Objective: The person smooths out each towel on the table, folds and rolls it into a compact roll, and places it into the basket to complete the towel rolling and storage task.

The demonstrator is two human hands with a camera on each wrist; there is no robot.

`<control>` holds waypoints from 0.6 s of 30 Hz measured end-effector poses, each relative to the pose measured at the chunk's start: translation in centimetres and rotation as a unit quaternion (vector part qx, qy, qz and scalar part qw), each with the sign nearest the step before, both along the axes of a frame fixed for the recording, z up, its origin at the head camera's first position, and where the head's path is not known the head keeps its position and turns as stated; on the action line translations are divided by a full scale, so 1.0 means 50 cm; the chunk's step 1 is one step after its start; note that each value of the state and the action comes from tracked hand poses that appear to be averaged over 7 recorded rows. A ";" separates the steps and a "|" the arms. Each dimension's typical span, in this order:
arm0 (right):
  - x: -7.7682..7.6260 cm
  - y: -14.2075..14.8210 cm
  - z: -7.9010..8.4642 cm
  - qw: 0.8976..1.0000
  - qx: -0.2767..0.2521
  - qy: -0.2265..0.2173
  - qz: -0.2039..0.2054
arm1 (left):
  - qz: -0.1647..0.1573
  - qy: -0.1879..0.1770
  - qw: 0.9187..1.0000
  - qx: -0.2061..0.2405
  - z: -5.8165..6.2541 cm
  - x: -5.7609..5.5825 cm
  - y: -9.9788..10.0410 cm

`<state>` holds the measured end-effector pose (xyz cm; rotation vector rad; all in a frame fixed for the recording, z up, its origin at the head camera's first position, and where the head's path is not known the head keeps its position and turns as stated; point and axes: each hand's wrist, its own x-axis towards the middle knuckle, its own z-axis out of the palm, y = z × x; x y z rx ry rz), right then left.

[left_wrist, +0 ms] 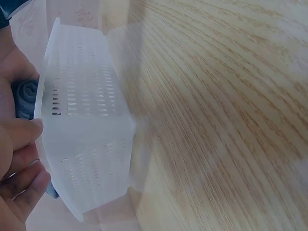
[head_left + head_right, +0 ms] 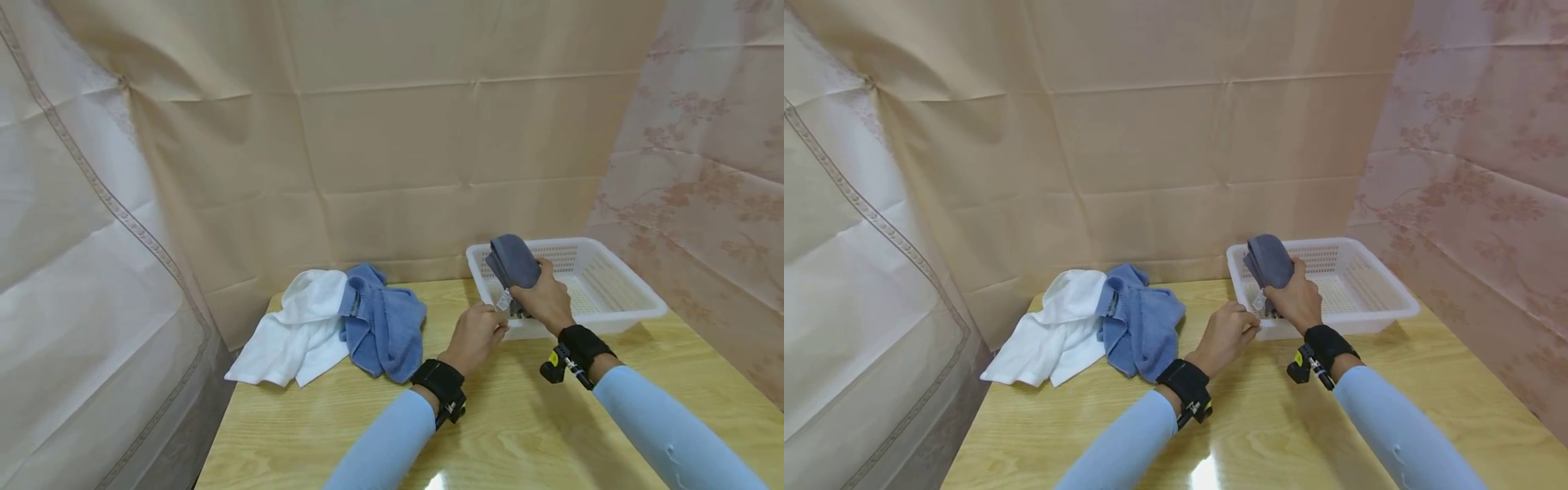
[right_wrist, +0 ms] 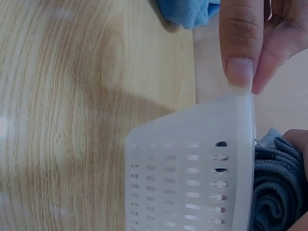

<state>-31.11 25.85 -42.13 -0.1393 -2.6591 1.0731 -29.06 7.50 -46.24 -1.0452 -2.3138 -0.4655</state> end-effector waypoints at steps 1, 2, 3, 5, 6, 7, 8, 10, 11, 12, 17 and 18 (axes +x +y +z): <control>-0.001 0.001 -0.001 1.000 0.003 0.000 -0.001 | 0.001 -0.001 1.000 0.002 0.000 0.000 0.001; -0.002 0.003 -0.003 1.000 0.005 -0.001 -0.001 | 0.002 -0.001 1.000 0.004 -0.001 0.000 0.002; -0.004 0.004 -0.004 1.000 0.007 0.000 -0.002 | 0.003 -0.001 1.000 0.006 -0.001 -0.001 0.003; -0.007 0.004 -0.005 1.000 0.008 0.003 0.001 | 0.005 0.000 1.000 0.010 0.000 -0.001 0.002; -0.008 0.004 -0.006 1.000 0.008 0.004 0.002 | 0.005 0.001 1.000 0.011 0.000 -0.001 0.002; -0.009 0.004 -0.006 1.000 0.010 0.005 0.003 | 0.006 0.003 1.000 0.011 0.001 -0.001 0.002; -0.010 0.003 -0.007 1.000 0.011 0.006 0.005 | 0.006 0.003 1.000 0.011 0.002 -0.001 0.003; -0.011 0.001 -0.009 1.000 0.015 0.007 0.008 | 0.004 0.001 1.000 0.012 0.003 0.000 0.003; -0.011 0.000 -0.010 1.000 0.017 0.006 0.008 | 0.004 0.001 1.000 0.011 0.003 0.000 0.003; -0.012 -0.001 -0.011 1.000 0.019 0.005 0.009 | 0.006 0.000 1.000 0.010 0.003 0.000 0.003; -0.014 -0.009 -0.016 0.999 0.027 -0.011 0.013 | 0.011 -0.007 1.000 0.011 0.002 0.001 0.004; -0.015 -0.010 -0.017 0.999 0.029 -0.013 0.013 | 0.012 -0.008 1.000 0.012 0.002 0.001 0.004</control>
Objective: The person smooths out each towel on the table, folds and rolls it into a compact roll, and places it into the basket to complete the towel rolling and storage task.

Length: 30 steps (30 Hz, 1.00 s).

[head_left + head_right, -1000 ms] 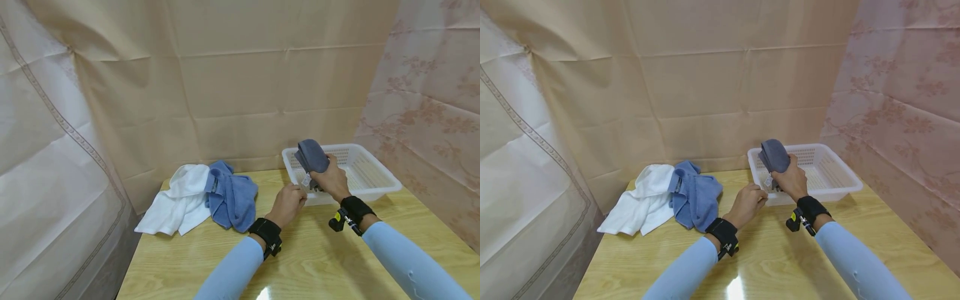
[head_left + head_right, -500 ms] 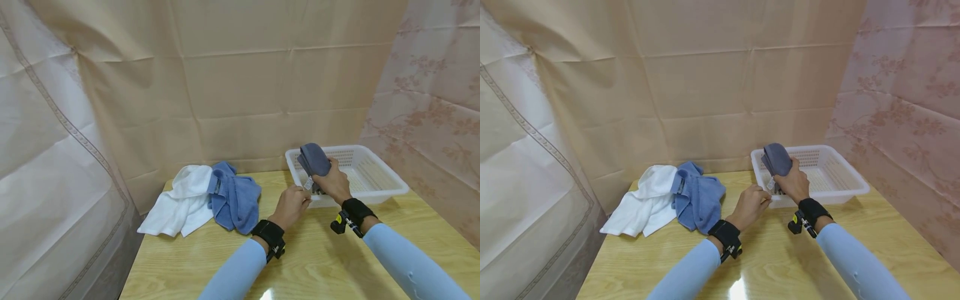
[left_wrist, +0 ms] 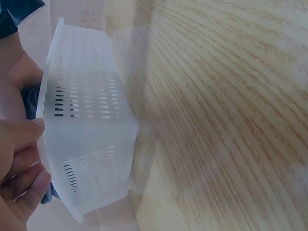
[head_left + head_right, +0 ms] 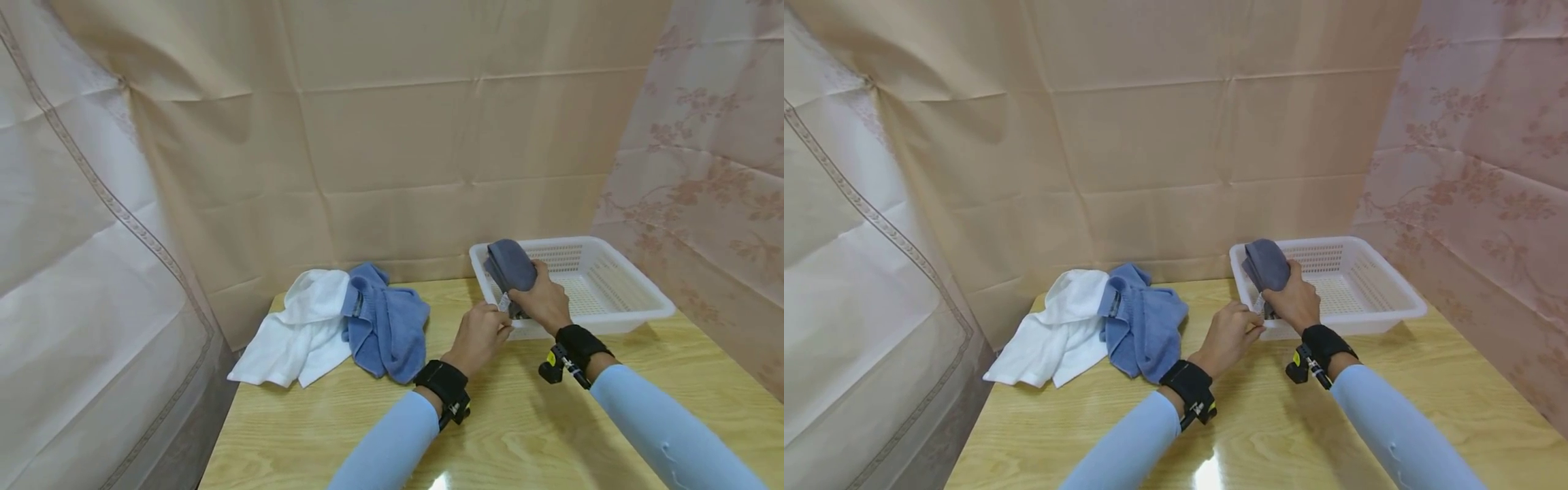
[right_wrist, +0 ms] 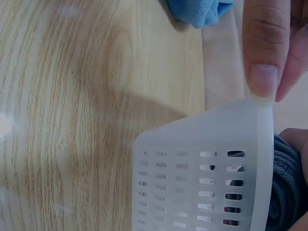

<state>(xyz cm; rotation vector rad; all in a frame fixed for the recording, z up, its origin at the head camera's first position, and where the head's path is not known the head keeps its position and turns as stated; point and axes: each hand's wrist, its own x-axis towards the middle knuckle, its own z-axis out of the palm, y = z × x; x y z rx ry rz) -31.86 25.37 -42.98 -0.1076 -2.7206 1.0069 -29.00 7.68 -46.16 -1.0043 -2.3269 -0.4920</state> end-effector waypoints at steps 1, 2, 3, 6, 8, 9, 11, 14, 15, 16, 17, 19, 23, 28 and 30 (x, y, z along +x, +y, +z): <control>0.000 0.000 -0.001 1.000 0.001 -0.003 0.000 | 0.000 -0.001 1.000 0.002 0.000 0.000 0.000; -0.001 0.000 -0.001 1.000 0.003 -0.005 0.000 | 0.000 -0.002 1.000 0.002 -0.001 0.000 0.000; -0.002 -0.001 -0.002 1.000 0.004 -0.006 0.000 | -0.001 -0.002 1.000 0.002 -0.001 0.000 0.000; -0.005 -0.003 -0.006 1.000 0.011 -0.012 -0.004 | 0.004 -0.003 1.000 -0.001 -0.002 0.000 -0.001; -0.008 -0.005 -0.007 1.000 0.018 -0.021 -0.009 | 0.007 -0.005 1.000 -0.002 -0.002 0.001 -0.002; -0.010 -0.005 -0.008 0.999 0.024 -0.024 -0.012 | 0.010 -0.006 1.000 -0.004 -0.003 0.001 -0.003; -0.014 -0.006 -0.010 0.999 0.037 -0.033 -0.021 | 0.012 -0.008 1.000 -0.004 -0.004 0.001 -0.004; -0.016 -0.006 -0.009 0.998 0.049 -0.040 -0.025 | 0.007 -0.008 1.000 0.001 -0.005 -0.001 -0.005; -0.017 -0.005 -0.009 0.997 0.053 -0.041 -0.026 | 0.005 -0.007 1.000 0.002 -0.005 -0.001 -0.004; -0.017 -0.004 -0.009 0.997 0.054 -0.043 -0.024 | 0.001 -0.007 1.000 0.005 -0.005 -0.002 -0.004; -0.018 -0.002 -0.008 0.997 0.054 -0.044 -0.022 | -0.001 -0.007 1.000 0.007 -0.005 -0.002 -0.004; -0.019 0.002 -0.009 0.997 0.056 -0.045 -0.017 | -0.004 -0.006 1.000 0.009 -0.004 -0.002 -0.002; -0.022 0.007 -0.012 0.997 0.061 -0.048 -0.011 | -0.002 -0.011 1.000 0.007 -0.003 0.001 -0.001; -0.028 0.005 -0.014 0.997 0.064 -0.047 0.000 | 0.002 -0.014 1.000 0.007 -0.005 0.002 -0.001; -0.030 0.003 -0.015 0.997 0.067 -0.045 0.003 | 0.003 -0.014 1.000 0.006 -0.005 0.001 0.000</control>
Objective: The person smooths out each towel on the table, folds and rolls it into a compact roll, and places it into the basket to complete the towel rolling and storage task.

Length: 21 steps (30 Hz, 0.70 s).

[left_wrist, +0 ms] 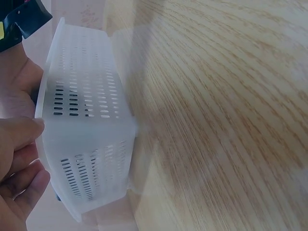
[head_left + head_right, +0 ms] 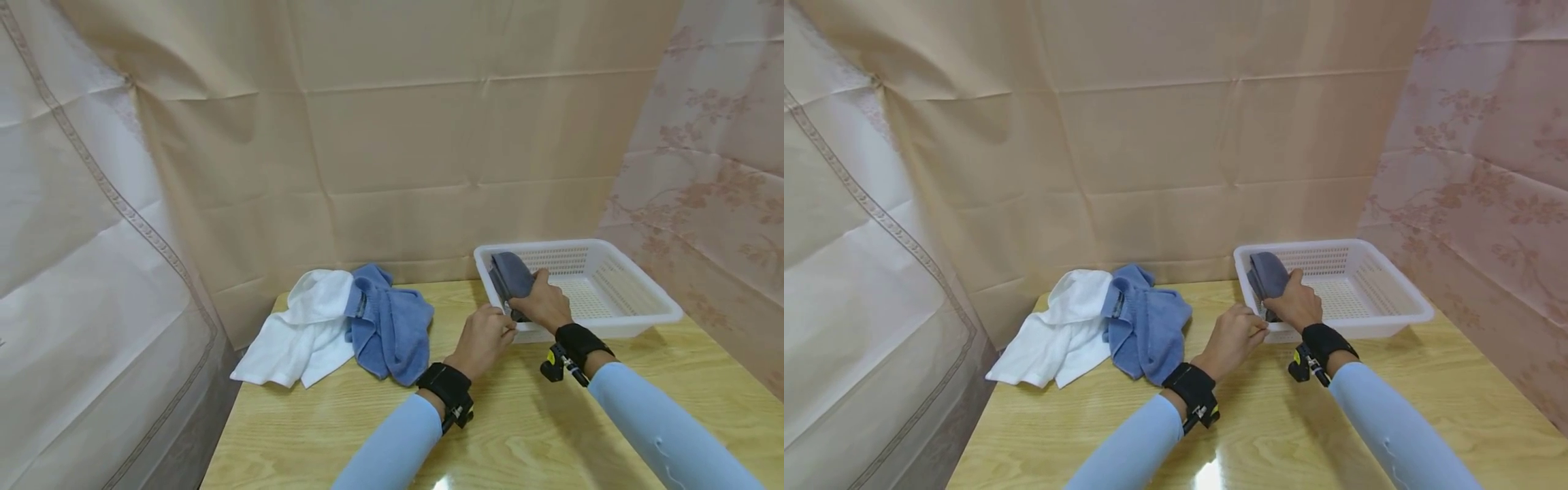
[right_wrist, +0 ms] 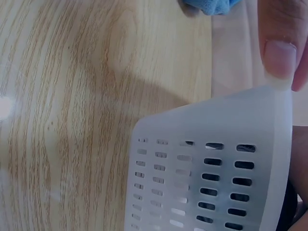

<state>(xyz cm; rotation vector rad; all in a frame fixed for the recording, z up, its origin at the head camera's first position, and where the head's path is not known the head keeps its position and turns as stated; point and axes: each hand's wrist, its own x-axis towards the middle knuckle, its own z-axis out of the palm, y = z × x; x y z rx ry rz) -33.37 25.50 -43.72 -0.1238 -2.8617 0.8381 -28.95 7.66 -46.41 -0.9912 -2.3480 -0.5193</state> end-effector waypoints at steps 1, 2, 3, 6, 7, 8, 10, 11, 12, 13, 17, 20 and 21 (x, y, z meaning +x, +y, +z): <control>-0.001 -0.001 -0.001 1.000 0.002 0.003 0.002 | 0.000 0.000 1.000 -0.002 0.000 0.000 0.000; -0.002 -0.001 -0.003 1.000 0.005 0.005 0.004 | 0.000 0.000 1.000 -0.003 0.001 0.000 0.000; -0.003 -0.002 -0.004 1.000 0.008 0.007 0.005 | 0.001 0.001 1.000 -0.005 0.000 -0.001 0.000; -0.005 -0.005 -0.006 1.000 0.016 0.010 0.013 | 0.002 0.001 1.000 -0.007 0.001 0.001 -0.002; -0.005 -0.006 -0.005 1.000 0.016 0.008 0.016 | 0.001 0.000 1.000 -0.007 0.001 0.000 -0.002; -0.006 -0.006 -0.005 1.000 0.018 0.006 0.019 | 0.002 0.000 1.000 -0.008 0.001 0.001 -0.002; -0.007 -0.009 -0.004 1.000 0.020 0.001 0.024 | 0.003 0.000 1.000 -0.010 0.002 0.001 -0.002; -0.007 -0.010 -0.004 0.999 0.021 -0.002 0.026 | 0.005 0.002 1.000 -0.012 0.002 0.002 -0.002; -0.008 -0.011 -0.005 0.999 0.023 -0.004 0.027 | 0.006 0.004 1.000 -0.013 0.002 0.002 -0.003; -0.008 -0.012 -0.005 0.999 0.025 -0.006 0.030 | 0.007 0.005 1.000 -0.016 0.002 0.003 -0.003; -0.011 -0.012 -0.008 0.999 0.030 -0.009 0.035 | 0.010 0.015 1.000 -0.024 -0.001 0.004 -0.003; -0.014 -0.013 -0.009 0.999 0.031 -0.009 0.037 | 0.012 0.019 0.999 -0.025 -0.004 0.003 -0.003; -0.014 -0.014 -0.009 0.999 0.032 -0.009 0.038 | 0.012 0.020 0.999 -0.024 -0.004 0.002 -0.003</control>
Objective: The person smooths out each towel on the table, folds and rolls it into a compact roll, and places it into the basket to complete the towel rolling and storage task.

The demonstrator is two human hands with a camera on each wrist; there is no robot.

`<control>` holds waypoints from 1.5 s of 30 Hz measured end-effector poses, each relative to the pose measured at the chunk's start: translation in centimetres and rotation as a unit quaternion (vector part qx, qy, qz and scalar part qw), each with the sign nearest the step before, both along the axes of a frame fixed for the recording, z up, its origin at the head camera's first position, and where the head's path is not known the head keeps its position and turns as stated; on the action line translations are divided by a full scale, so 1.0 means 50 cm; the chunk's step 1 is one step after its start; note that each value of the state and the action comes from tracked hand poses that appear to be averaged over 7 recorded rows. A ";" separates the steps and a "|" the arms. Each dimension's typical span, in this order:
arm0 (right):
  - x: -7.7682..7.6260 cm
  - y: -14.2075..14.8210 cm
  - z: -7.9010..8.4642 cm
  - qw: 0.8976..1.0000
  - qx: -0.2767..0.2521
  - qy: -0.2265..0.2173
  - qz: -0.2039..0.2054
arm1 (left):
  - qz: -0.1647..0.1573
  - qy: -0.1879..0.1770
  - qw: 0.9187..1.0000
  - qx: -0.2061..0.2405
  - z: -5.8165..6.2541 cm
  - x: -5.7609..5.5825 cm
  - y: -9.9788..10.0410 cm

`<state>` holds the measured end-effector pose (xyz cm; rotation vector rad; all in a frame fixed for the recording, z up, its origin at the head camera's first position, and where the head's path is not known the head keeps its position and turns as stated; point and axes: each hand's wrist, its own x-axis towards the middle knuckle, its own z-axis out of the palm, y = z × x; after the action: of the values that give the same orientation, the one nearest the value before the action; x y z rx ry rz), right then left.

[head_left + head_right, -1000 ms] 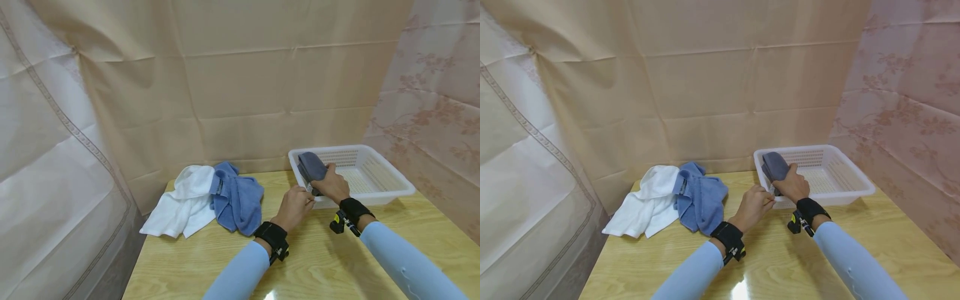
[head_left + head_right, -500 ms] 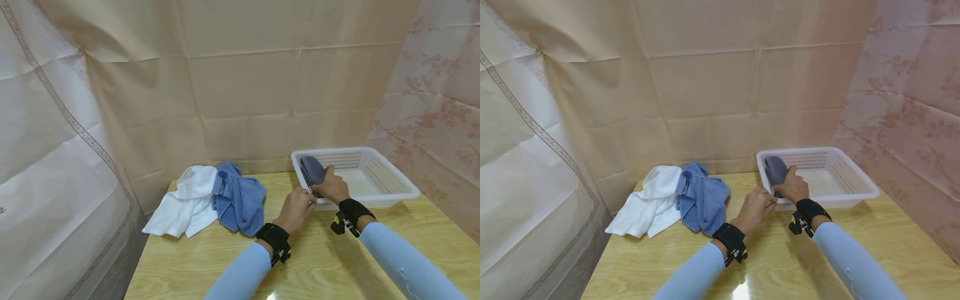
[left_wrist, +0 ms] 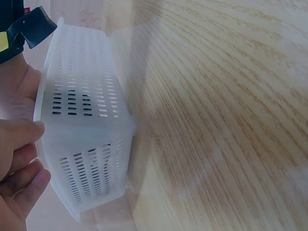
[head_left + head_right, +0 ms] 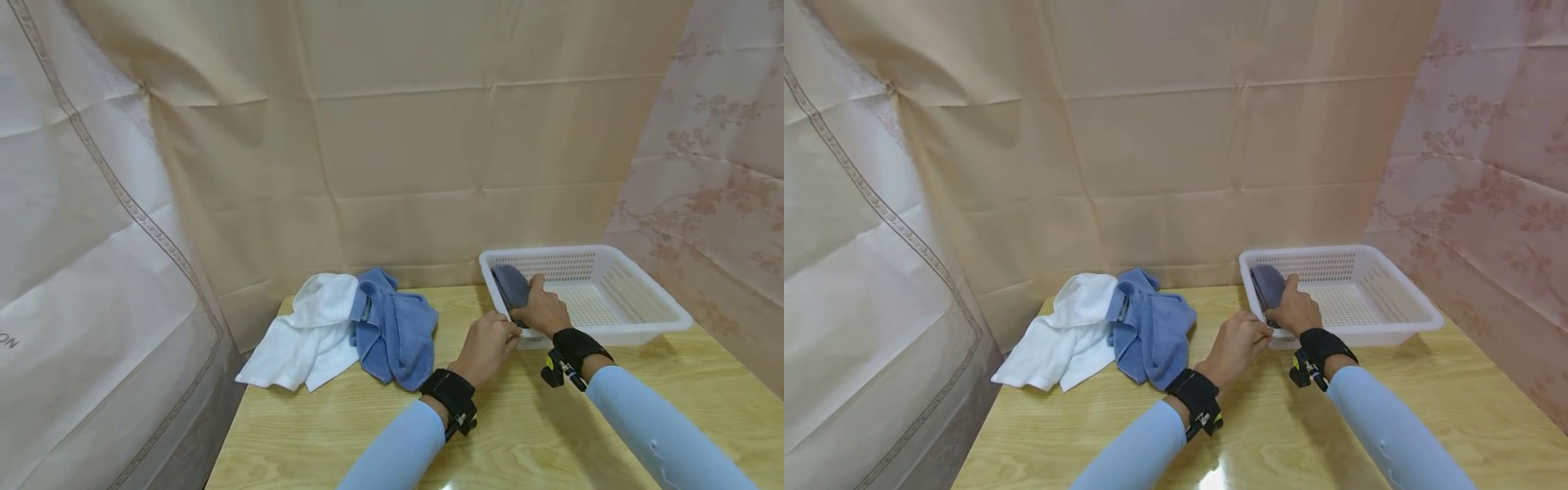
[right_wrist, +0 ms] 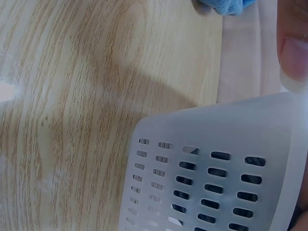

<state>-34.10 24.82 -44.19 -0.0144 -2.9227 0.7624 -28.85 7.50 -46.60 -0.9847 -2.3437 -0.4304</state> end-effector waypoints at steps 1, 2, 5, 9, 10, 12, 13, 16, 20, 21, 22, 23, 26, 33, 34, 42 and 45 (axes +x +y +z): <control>-0.001 0.000 0.000 1.000 0.000 0.001 0.001 | 0.000 0.001 1.000 0.001 0.000 -0.001 0.001; -0.001 0.000 0.001 1.000 -0.001 0.001 0.002 | 0.000 0.002 1.000 0.002 0.000 -0.002 0.001; -0.002 0.000 0.002 1.000 -0.001 -0.003 0.006 | 0.001 0.005 1.000 0.004 0.001 -0.002 0.001; 0.001 -0.004 -0.001 1.000 -0.002 -0.021 0.012 | -0.003 -0.001 1.000 0.010 -0.004 0.001 -0.003; 0.003 -0.006 -0.001 1.000 -0.003 -0.026 0.015 | -0.004 -0.003 1.000 0.010 -0.006 0.002 -0.004; 0.004 -0.006 -0.003 0.999 -0.005 -0.036 0.017 | -0.008 -0.008 1.000 0.014 -0.008 0.003 -0.005; 0.004 -0.006 -0.003 0.999 -0.005 -0.038 0.017 | -0.009 -0.008 1.000 0.014 -0.009 0.003 -0.005; 0.000 -0.002 -0.002 0.999 -0.007 -0.043 0.014 | -0.016 -0.006 1.000 0.018 -0.009 0.000 -0.004; -0.006 0.001 -0.004 0.999 -0.007 -0.048 0.016 | -0.014 -0.004 1.000 0.018 -0.008 -0.001 -0.002; -0.007 0.001 -0.004 0.999 -0.007 -0.050 0.017 | -0.013 -0.003 1.000 0.016 -0.008 -0.002 -0.002; -0.008 0.002 -0.004 0.998 -0.008 -0.053 0.018 | -0.011 -0.001 1.000 0.014 -0.007 -0.002 -0.002; -0.009 0.002 -0.004 0.998 -0.008 -0.056 0.020 | -0.011 -0.001 1.000 0.012 -0.007 -0.001 -0.002; -0.010 0.004 -0.004 0.998 -0.004 -0.066 0.022 | -0.012 0.002 1.000 0.007 -0.007 0.000 -0.001; -0.017 0.005 -0.005 0.997 0.004 -0.073 0.034 | -0.014 0.006 1.000 0.016 -0.008 0.001 -0.002; -0.018 0.005 -0.004 0.997 0.006 -0.074 0.035 | -0.015 0.007 1.000 0.018 -0.008 0.000 -0.002; -0.013 0.007 0.000 0.993 0.044 -0.099 0.050 | -0.026 0.008 0.999 0.026 -0.009 0.002 -0.004; -0.014 0.011 0.001 0.992 0.063 -0.090 0.063 | -0.029 0.006 0.999 0.032 -0.012 0.000 -0.006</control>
<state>-34.77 25.36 -44.16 0.1217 -3.1633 0.6218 -28.87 7.21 -47.17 -1.0237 -2.2820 -0.5164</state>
